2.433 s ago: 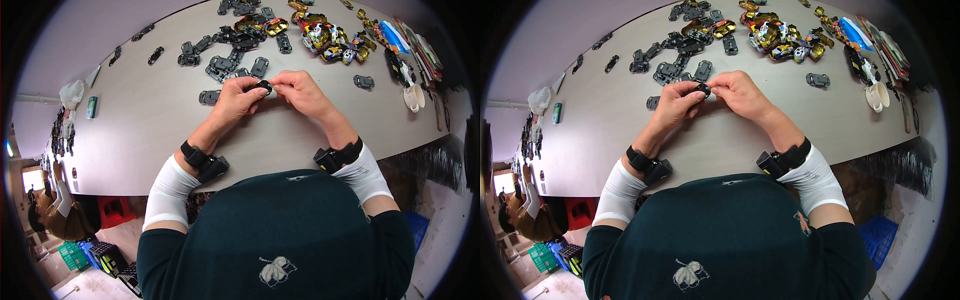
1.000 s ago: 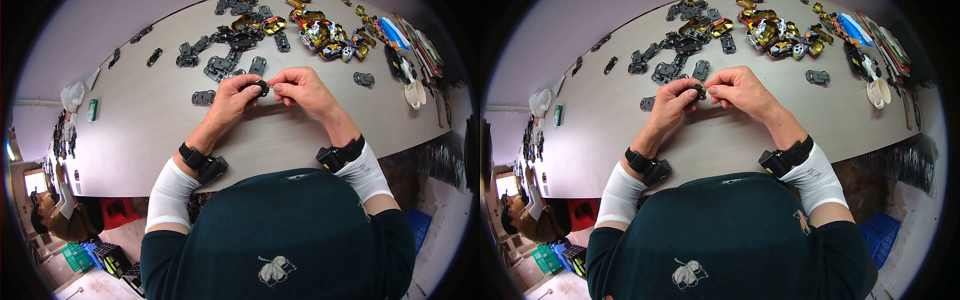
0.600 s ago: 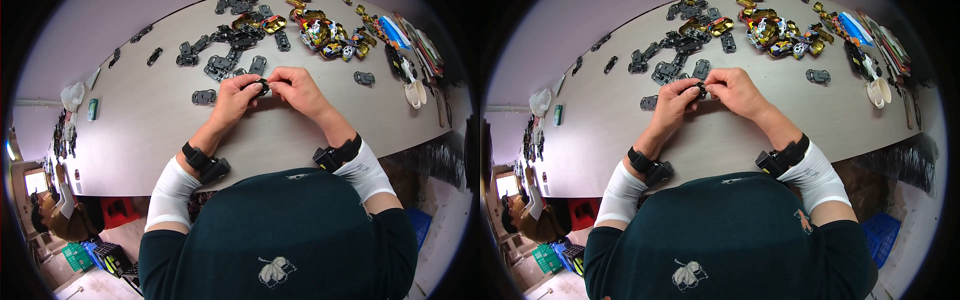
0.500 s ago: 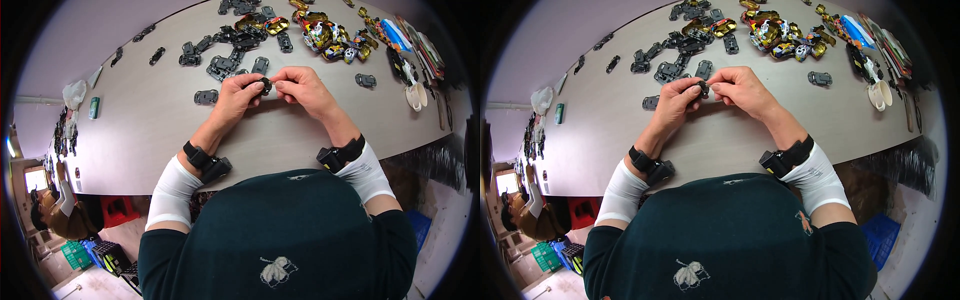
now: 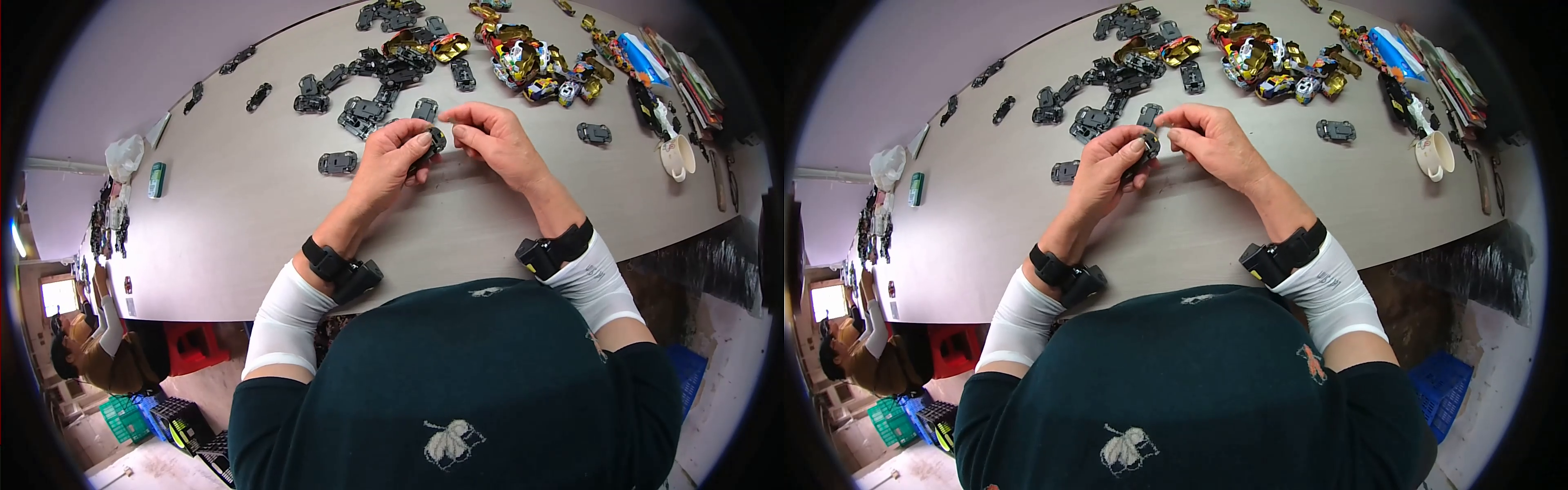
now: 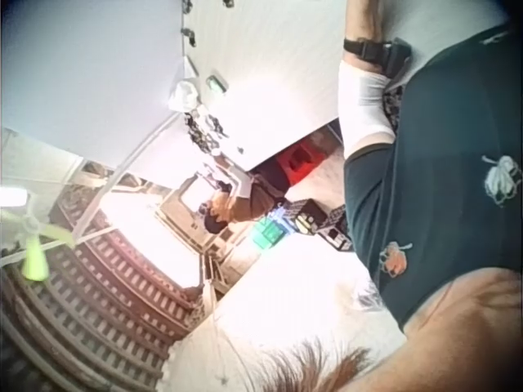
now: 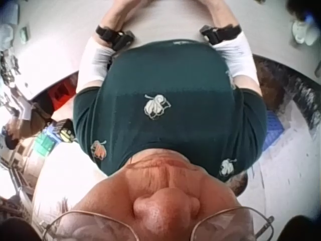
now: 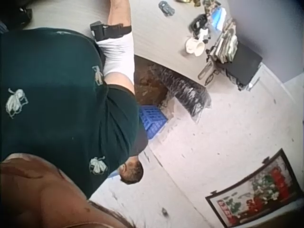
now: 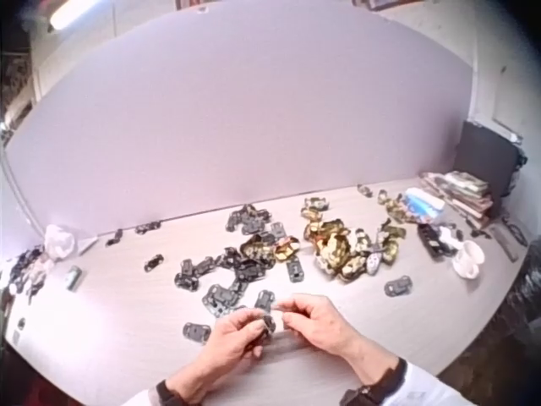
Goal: Assembling small plastic and metal toy car parts on a table.
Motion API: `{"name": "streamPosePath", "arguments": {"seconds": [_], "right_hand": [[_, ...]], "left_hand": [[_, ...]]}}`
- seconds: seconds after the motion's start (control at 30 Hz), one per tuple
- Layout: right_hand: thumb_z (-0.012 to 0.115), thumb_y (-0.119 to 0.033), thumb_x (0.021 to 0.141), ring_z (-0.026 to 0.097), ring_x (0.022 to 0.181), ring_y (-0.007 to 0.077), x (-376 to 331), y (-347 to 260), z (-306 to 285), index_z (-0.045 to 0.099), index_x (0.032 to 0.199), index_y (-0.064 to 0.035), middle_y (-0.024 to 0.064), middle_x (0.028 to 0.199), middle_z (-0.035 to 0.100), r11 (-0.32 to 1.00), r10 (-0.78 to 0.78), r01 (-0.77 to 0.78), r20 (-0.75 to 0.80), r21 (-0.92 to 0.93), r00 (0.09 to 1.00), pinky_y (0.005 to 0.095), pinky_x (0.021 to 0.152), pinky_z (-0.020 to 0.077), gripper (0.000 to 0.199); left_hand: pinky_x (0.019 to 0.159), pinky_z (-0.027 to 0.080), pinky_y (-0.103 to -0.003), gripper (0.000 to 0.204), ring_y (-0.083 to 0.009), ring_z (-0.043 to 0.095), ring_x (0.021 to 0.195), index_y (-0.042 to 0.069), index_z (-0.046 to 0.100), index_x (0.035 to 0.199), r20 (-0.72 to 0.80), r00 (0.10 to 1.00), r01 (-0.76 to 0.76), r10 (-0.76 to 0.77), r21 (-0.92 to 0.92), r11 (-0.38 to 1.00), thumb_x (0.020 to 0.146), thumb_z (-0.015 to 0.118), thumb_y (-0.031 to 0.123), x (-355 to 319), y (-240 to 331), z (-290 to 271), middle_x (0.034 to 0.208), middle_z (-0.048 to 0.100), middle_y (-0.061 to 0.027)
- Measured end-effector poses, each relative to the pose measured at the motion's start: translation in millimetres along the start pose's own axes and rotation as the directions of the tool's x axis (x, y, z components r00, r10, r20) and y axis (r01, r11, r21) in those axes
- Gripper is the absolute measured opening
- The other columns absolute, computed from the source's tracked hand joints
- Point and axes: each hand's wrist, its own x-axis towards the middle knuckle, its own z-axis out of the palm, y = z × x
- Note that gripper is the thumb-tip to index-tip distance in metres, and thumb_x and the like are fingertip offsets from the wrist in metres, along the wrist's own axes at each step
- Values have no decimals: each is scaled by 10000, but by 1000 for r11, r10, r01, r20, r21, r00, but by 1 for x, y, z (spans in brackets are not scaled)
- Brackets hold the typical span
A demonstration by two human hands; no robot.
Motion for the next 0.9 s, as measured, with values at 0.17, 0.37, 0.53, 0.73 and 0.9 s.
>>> {"name": "streamPosePath", "arguments": {"seconds": [0.17, 0.37, 0.53, 0.73, 0.9], "right_hand": [[666, -54, 718, 462, 644, 61, -4, 2, 5, 608, 963, 5, -20, 685, 516, 961, -185, 203, 109, -185, 977, 211, 594, 409, 259], [684, -74, 711, 499, 650, 71, -10, -9, 4, 614, 904, 16, 22, 690, 569, 934, -118, 184, 222, -305, 968, 231, 597, 427, 225], [681, -61, 701, 584, 683, 175, -7, 9, 25, 614, 929, 17, 80, 745, 612, 876, -166, 295, 335, -382, 927, 292, 634, 465, 250], [672, -166, 703, 581, 821, 297, 5, 14, 55, 618, 898, -21, 128, 813, 580, 711, -323, 544, 480, -445, 816, 375, 724, 466, 249], [667, -225, 735, 595, 750, 296, 10, 3, 39, 563, 796, -40, 108, 799, 576, 494, -253, 332, 233, -803, 939, 387, 635, 482, 222]], "left_hand": [[460, 379, -155, 324, -61, 518, 540, -4, 517, 1100, 77, 995, -66, 62, 53, 996, 862, 594, 201, 0, 1, -1, 768, 610, -41], [604, 468, -208, 298, -94, 582, 711, -18, 539, 1081, 31, 984, -179, 176, 173, 969, 860, 590, 175, -4, -1, -6, 845, 638, -53], [575, 452, -184, 188, -69, 561, 689, -11, 587, 1015, -202, 948, -144, 245, 414, 899, 871, 549, 104, -7, 22, -40, 842, 649, -79], [486, 415, -174, 188, -60, 528, 572, -15, 588, 1002, -219, 947, -100, 235, 495, 863, 860, 556, 105, -25, 48, -54, 788, 632, -69], [484, 415, -174, 174, -62, 530, 574, -11, 594, 983, -217, 966, -17, 140, 488, 872, 846, 567, 93, -24, 33, -49, 763, 626, -56]]}}
